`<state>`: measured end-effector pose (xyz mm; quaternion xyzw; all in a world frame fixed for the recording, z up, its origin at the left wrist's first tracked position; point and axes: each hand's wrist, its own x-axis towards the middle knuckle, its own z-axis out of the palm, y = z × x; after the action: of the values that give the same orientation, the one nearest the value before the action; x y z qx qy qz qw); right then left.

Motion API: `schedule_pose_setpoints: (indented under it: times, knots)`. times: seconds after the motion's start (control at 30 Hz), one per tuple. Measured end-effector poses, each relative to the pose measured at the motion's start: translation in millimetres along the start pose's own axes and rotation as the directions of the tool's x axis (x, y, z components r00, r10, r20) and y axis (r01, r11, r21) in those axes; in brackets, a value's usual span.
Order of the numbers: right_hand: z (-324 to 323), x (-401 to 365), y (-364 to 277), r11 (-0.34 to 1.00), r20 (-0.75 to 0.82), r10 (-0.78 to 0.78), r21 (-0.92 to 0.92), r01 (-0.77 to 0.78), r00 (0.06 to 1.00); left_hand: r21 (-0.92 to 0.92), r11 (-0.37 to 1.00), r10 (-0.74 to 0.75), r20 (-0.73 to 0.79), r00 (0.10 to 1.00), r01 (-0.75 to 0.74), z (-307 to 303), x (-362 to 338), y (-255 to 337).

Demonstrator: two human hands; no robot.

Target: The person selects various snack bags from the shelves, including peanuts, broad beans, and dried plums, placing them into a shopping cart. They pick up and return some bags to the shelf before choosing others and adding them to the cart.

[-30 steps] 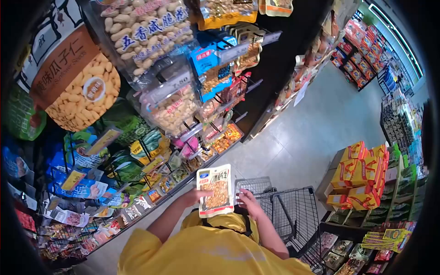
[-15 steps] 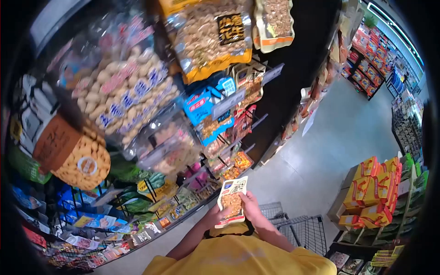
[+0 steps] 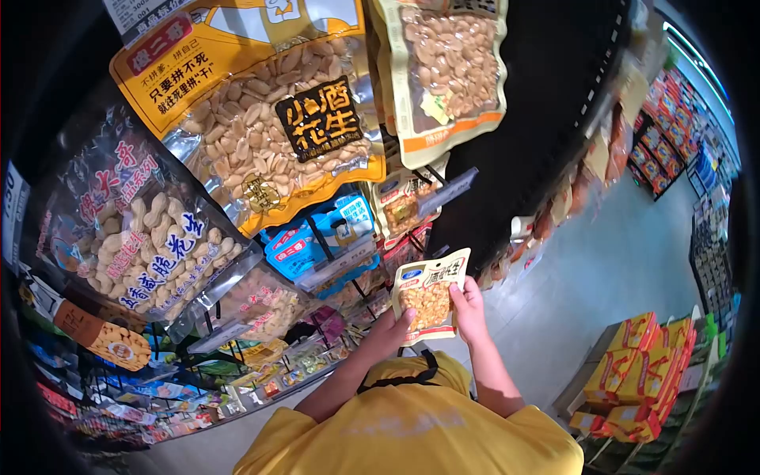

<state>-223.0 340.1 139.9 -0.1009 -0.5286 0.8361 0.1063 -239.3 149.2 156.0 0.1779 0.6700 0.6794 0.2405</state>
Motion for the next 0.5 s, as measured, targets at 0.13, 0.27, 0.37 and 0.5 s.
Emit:
schedule_pose_setpoints:
  times: [0.13, 0.27, 0.37, 0.5]
  knots:
    - [10, 38, -28, 0.991, 0.061, -0.119, -0.058, 0.122, 0.991, 0.003, 0.998, 0.056, -0.071, 0.996, -0.055, -1, 30, 33]
    - [19, 63, -49, 0.978, 0.099, -0.173, -0.102, 0.183, 0.980, 0.033, 0.997, 0.074, -0.079, 0.994, -0.071, -10, 50, 47]
    - [23, 73, -56, 0.965, 0.135, -0.231, -0.096, 0.245, 0.964, 0.040, 0.977, 0.214, -0.188, 0.959, -0.211, -4, 59, 64]
    - [24, 85, -59, 0.972, 0.161, -0.202, -0.085, 0.217, 0.966, 0.085, 0.955, 0.294, -0.180, 0.939, -0.283, -10, 70, 63]
